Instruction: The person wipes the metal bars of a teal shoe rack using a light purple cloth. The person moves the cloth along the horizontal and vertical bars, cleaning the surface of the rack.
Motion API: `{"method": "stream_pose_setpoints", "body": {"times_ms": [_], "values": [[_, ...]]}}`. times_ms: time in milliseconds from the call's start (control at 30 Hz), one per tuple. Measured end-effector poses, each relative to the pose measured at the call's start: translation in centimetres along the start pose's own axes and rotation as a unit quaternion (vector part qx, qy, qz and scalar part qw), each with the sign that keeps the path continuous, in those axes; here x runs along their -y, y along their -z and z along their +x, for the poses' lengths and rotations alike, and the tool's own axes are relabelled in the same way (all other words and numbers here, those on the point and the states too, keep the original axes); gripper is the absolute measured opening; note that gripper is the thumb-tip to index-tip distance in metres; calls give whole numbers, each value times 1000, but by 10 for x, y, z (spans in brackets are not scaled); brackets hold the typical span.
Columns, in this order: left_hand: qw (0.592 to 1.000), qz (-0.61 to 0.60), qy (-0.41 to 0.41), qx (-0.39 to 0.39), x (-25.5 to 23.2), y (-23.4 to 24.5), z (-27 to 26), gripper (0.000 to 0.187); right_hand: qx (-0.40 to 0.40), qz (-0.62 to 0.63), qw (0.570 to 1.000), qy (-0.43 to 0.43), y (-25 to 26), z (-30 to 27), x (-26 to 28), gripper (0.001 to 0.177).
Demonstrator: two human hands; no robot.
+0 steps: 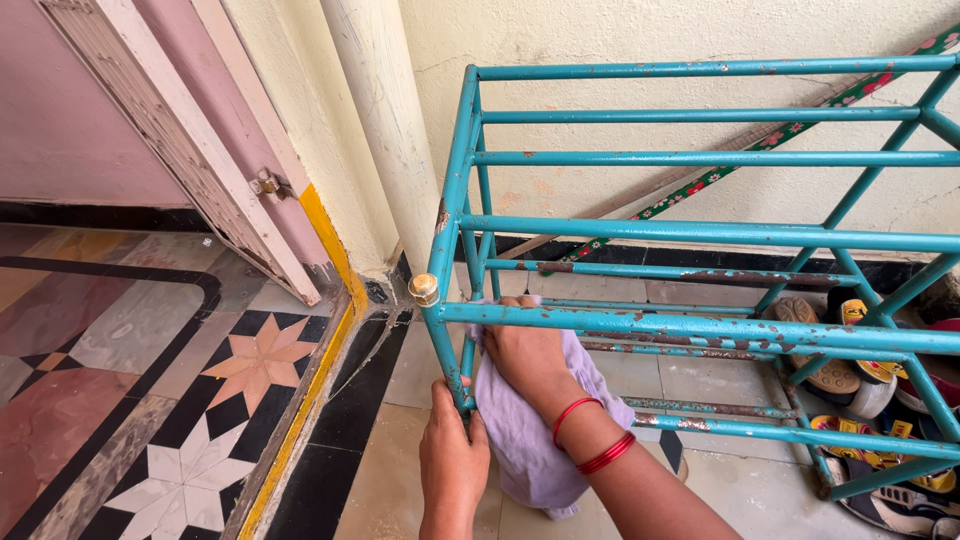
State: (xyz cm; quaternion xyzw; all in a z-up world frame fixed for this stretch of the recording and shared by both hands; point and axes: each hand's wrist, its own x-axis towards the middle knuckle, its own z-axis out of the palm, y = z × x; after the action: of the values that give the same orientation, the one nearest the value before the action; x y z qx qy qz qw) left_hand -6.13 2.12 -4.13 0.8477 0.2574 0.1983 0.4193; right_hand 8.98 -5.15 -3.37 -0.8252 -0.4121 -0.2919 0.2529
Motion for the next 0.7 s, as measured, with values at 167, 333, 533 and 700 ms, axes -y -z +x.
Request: {"method": "stream_pose_setpoints", "body": {"times_ms": [167, 333, 533, 700], "values": [[1000, -12, -10, -6, 1, -2, -1, 41, 110, -78, 976, -173, 10, 2, 12, 21], [1000, 4, 8, 4, 0, -2, 0, 41, -45, -97, 994, -1, 13, 1, 8, 31], [1000, -4, 14, 10, 0, 0, 0, 41, 176, -89, 979, -51, 4, 7, 0, 24], [1000, -11, -7, -2, 1, -1, -2, 41, 289, 14, 948, -133, -12, 26, -29, 34]]}}
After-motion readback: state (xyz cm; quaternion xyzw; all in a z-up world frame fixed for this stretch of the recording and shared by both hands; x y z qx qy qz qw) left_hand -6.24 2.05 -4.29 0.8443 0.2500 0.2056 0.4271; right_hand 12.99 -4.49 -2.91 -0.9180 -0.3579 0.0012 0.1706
